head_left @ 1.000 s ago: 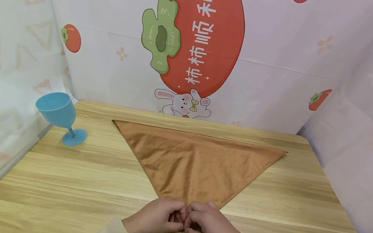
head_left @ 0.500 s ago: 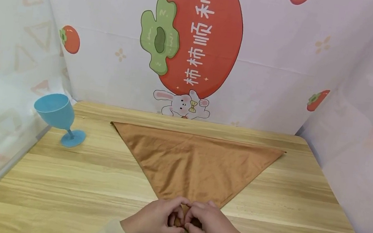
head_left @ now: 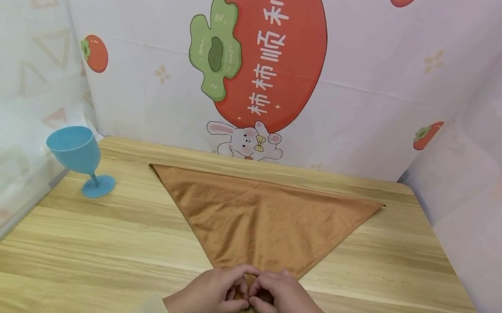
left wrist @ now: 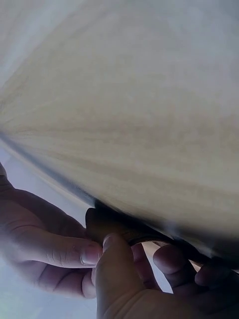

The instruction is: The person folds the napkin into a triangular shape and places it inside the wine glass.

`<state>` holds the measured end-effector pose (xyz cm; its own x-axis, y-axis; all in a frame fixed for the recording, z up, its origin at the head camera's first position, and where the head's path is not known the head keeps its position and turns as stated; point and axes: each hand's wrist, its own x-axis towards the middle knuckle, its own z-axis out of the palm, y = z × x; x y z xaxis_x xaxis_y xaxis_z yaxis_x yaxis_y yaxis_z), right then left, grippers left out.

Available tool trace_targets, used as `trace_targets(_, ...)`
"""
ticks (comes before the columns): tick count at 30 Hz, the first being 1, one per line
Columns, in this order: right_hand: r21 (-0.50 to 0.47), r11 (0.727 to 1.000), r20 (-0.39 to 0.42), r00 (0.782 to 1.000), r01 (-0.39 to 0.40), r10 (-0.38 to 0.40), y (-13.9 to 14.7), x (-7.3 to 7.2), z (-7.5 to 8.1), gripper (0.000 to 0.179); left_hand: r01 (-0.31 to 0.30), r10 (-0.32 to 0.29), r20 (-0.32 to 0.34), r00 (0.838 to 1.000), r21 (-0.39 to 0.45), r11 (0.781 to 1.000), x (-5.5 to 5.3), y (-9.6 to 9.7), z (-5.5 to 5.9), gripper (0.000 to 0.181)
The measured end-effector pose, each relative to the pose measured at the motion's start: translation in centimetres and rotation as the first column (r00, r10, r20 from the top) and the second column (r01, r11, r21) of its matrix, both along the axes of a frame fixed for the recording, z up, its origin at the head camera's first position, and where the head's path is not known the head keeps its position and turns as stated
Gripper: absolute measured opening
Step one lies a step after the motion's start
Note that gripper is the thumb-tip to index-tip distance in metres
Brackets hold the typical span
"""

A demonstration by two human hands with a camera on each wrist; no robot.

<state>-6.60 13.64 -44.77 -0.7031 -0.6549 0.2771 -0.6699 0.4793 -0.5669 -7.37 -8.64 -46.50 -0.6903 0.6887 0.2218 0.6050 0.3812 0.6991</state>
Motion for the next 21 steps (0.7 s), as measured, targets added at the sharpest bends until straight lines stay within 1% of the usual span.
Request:
trace_targets(4,-0.040,0.999,-0.007,1.000,0.002,-0.003,0.08,-0.05,-0.06,0.014,-0.007,0.007,0.016,1.000,0.003,1.000,-0.04,-0.02,-0.18,0.034)
trace_targets(7,-0.052,0.999,-0.019,1.000,-0.007,0.006,0.19,-0.12,-0.14,0.014,-0.011,0.010,0.017,1.000,0.012,1.000,-0.03,-0.08,-0.34,0.022)
trace_targets(9,-0.055,0.998,-0.019,1.000,-0.009,0.008,0.26,-0.16,-0.16,0.011,-0.013,0.013,0.016,1.000,0.022,1.000,-0.01,-0.12,-0.41,0.016)
trace_targets(12,-0.051,0.999,0.014,1.000,0.001,0.000,0.32,-0.22,-0.12,0.009,-0.017,0.016,0.026,1.000,0.038,0.999,-0.03,-0.13,-0.48,0.012)
trace_targets(14,-0.043,0.999,0.046,0.999,0.021,-0.019,0.37,-0.21,-0.05,0.010,-0.017,0.015,0.053,0.998,0.046,0.999,-0.03,-0.12,-0.42,0.009)
trace_targets(18,-0.024,0.998,0.104,0.993,0.061,-0.058,0.47,-0.11,0.10,0.017,-0.020,0.015,0.094,0.995,0.051,0.998,-0.03,-0.08,-0.19,0.003)
trace_targets(21,-0.013,0.997,0.129,0.989,0.075,-0.073,0.55,-0.05,0.15,0.022,-0.024,0.019,0.090,0.996,0.046,0.999,-0.03,-0.04,-0.07,0.003)
